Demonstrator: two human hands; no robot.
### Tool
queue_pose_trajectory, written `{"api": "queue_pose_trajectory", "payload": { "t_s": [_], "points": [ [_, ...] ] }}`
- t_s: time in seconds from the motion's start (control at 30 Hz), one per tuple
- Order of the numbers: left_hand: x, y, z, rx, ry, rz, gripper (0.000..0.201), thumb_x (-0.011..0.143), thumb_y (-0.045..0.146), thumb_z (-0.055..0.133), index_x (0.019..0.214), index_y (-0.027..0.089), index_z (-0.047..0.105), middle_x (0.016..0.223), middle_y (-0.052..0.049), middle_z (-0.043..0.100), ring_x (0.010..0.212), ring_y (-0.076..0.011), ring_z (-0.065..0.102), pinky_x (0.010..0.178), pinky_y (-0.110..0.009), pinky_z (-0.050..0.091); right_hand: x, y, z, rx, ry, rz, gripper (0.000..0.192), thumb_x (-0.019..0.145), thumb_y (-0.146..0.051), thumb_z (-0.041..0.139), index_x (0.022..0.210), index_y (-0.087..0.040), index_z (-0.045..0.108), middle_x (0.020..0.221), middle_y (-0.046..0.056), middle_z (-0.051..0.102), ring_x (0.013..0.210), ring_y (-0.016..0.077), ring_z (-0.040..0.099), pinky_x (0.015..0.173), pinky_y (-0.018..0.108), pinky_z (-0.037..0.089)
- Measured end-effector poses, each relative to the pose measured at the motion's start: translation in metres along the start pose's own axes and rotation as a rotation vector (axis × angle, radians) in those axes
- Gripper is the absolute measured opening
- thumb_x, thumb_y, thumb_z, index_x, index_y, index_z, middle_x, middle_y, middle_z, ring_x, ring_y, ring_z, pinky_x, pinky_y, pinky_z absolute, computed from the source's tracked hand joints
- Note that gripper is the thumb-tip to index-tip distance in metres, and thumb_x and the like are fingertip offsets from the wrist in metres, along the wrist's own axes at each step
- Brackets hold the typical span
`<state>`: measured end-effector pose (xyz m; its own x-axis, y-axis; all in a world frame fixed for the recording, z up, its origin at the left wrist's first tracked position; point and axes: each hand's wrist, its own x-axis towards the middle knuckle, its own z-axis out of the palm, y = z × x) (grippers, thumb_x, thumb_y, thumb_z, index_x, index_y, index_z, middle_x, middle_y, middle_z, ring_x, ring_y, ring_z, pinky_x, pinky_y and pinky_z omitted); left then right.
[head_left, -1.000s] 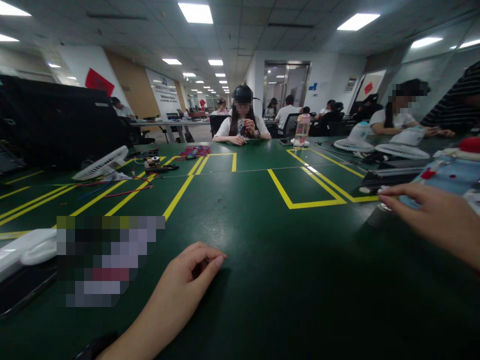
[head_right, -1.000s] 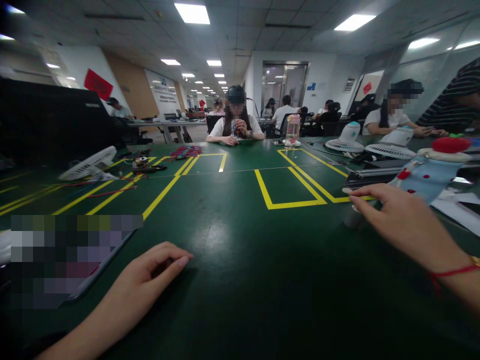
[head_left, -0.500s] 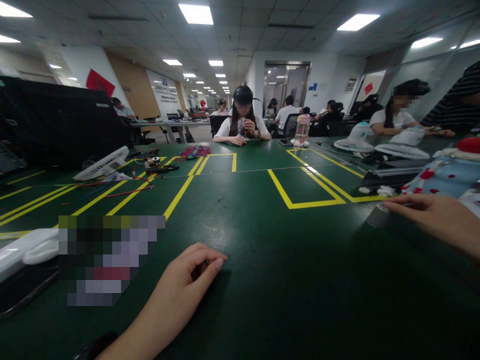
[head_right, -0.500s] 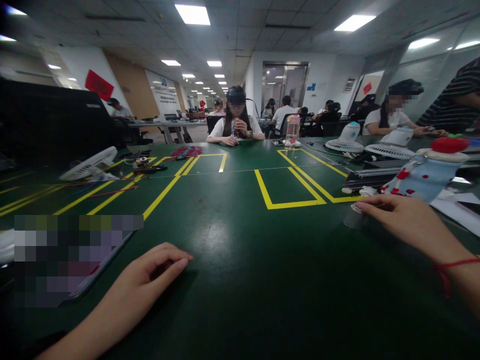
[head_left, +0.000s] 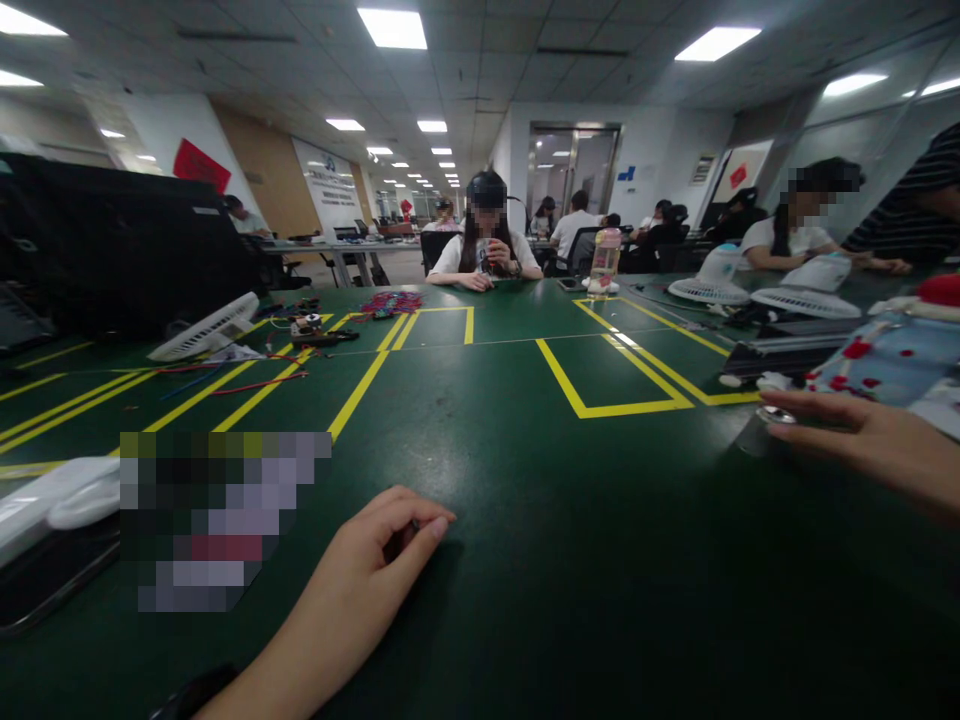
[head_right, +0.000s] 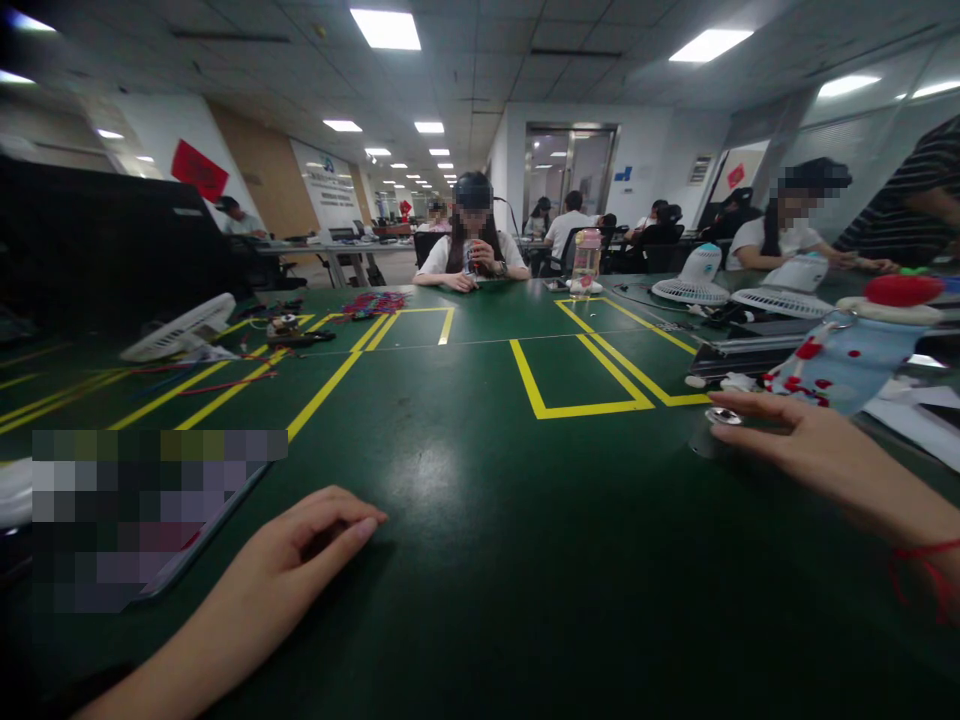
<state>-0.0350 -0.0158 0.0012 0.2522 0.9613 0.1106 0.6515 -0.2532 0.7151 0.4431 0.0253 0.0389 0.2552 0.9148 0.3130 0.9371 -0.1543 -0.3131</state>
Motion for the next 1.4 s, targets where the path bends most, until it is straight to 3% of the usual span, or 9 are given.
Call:
{"api": "queue_pose_trajectory", "payload": {
  "t_s": [0.1, 0.17, 0.27, 0.4, 0.53, 0.77, 1.03, 1.17, 1.4],
  "points": [
    [0.002, 0.0, 0.0, 0.014, 0.01, -0.003, 0.022, 0.09, 0.032, 0.048, 0.09, 0.025, 0.069, 0.089, -0.001, 0.066, 0.081, -0.0193, 0.061, 0.074, -0.029, 0.047, -0.003, -0.007, 0.007, -0.004, -0.089, 0.058, 0.055, 0.074, -0.056, 0.057, 0.116, -0.022, 0.064, 0.102, 0.013, 0.067, 0.078, 0.0214, 0.065, 0.064, 0.031, 0.047],
    [0.003, 0.001, 0.001, 0.02, 0.018, -0.006, 0.022, 0.09, 0.032, 0.048, 0.089, 0.025, 0.069, 0.09, -0.001, 0.066, 0.082, -0.0195, 0.061, 0.075, -0.03, 0.047, -0.011, -0.028, 0.014, 0.038, -0.048, 0.037, 0.055, 0.075, -0.055, 0.056, 0.12, -0.023, 0.061, 0.1, 0.01, 0.067, 0.081, 0.0213, 0.065, 0.066, 0.031, 0.048],
    [0.004, 0.001, 0.001, 0.013, 0.021, -0.004, 0.023, 0.091, 0.033, 0.048, 0.088, 0.025, 0.069, 0.091, -0.001, 0.066, 0.083, -0.0195, 0.061, 0.076, -0.03, 0.047, -0.035, -0.083, 0.028, 0.266, -0.096, -0.162, 0.05, 0.08, -0.049, 0.054, 0.124, -0.025, 0.057, 0.112, 0.007, 0.063, 0.09, 0.0187, 0.063, 0.076, 0.03, 0.051],
    [0.003, 0.001, 0.001, 0.024, 0.026, 0.005, 0.022, 0.091, 0.032, 0.049, 0.087, 0.025, 0.069, 0.091, -0.001, 0.065, 0.084, -0.0193, 0.061, 0.078, -0.031, 0.047, -0.075, -0.161, 0.046, 0.516, -0.303, -0.481, 0.041, 0.085, -0.039, 0.052, 0.124, -0.027, 0.054, 0.121, 0.004, 0.057, 0.103, 0.0142, 0.058, 0.089, 0.029, 0.05],
    [0.001, -0.001, 0.001, 0.047, 0.022, 0.02, 0.021, 0.092, 0.031, 0.048, 0.088, 0.024, 0.068, 0.09, -0.001, 0.065, 0.085, -0.0193, 0.061, 0.078, -0.031, 0.046, -0.095, -0.201, 0.061, 0.626, -0.416, -0.631, 0.036, 0.085, -0.03, 0.052, 0.121, -0.029, 0.054, 0.12, 0.0, 0.057, 0.107, 0.0099, 0.055, 0.096, 0.026, 0.046],
    [0.009, 0.024, 0.007, 0.061, 0.031, 0.142, 0.02, 0.091, 0.024, 0.051, 0.105, 0.025, 0.065, 0.097, -0.002, 0.062, 0.085, -0.0181, 0.058, 0.076, -0.031, 0.046, -0.099, -0.197, 0.086, 0.818, -0.479, -0.492, 0.06, 0.077, -0.029, 0.063, 0.131, -0.029, 0.037, 0.119, 0.0, 0.056, 0.102, 0.0093, 0.057, 0.093, 0.027, 0.048],
    [0.035, 0.061, 0.018, 0.003, 0.071, 0.282, 0.015, 0.087, 0.023, 0.058, 0.089, 0.025, 0.072, 0.089, -0.001, 0.059, 0.085, -0.0171, 0.057, 0.075, -0.028, 0.044, -0.097, -0.2, 0.084, 0.939, -0.597, -0.47, 0.042, 0.078, -0.023, 0.062, 0.117, -0.026, 0.047, 0.111, -0.001, 0.058, 0.099, 0.008, 0.058, 0.089, 0.025, 0.049],
    [0.035, 0.056, 0.011, -0.032, 0.135, 0.178, 0.015, 0.086, 0.028, 0.06, 0.09, 0.026, 0.074, 0.084, 0.0, 0.058, 0.078, -0.0164, 0.056, 0.07, -0.028, 0.044, -0.098, -0.199, 0.081, 0.852, -0.515, -0.485, 0.041, 0.076, -0.022, 0.061, 0.115, -0.026, 0.049, 0.106, -0.002, 0.059, 0.092, 0.008, 0.058, 0.084, 0.024, 0.049],
    [0.03, 0.028, 0.028, 0.143, -0.061, 0.124, 0.014, 0.083, 0.029, 0.063, 0.089, 0.033, 0.075, 0.084, 0.0, 0.062, 0.085, -0.0206, 0.055, 0.076, -0.032, 0.041, -0.098, -0.199, 0.081, 0.838, -0.499, -0.47, 0.033, 0.074, -0.019, 0.059, 0.105, -0.022, 0.05, 0.095, -0.002, 0.06, 0.083, 0.0081, 0.057, 0.074, 0.022, 0.048]
  ]
}}
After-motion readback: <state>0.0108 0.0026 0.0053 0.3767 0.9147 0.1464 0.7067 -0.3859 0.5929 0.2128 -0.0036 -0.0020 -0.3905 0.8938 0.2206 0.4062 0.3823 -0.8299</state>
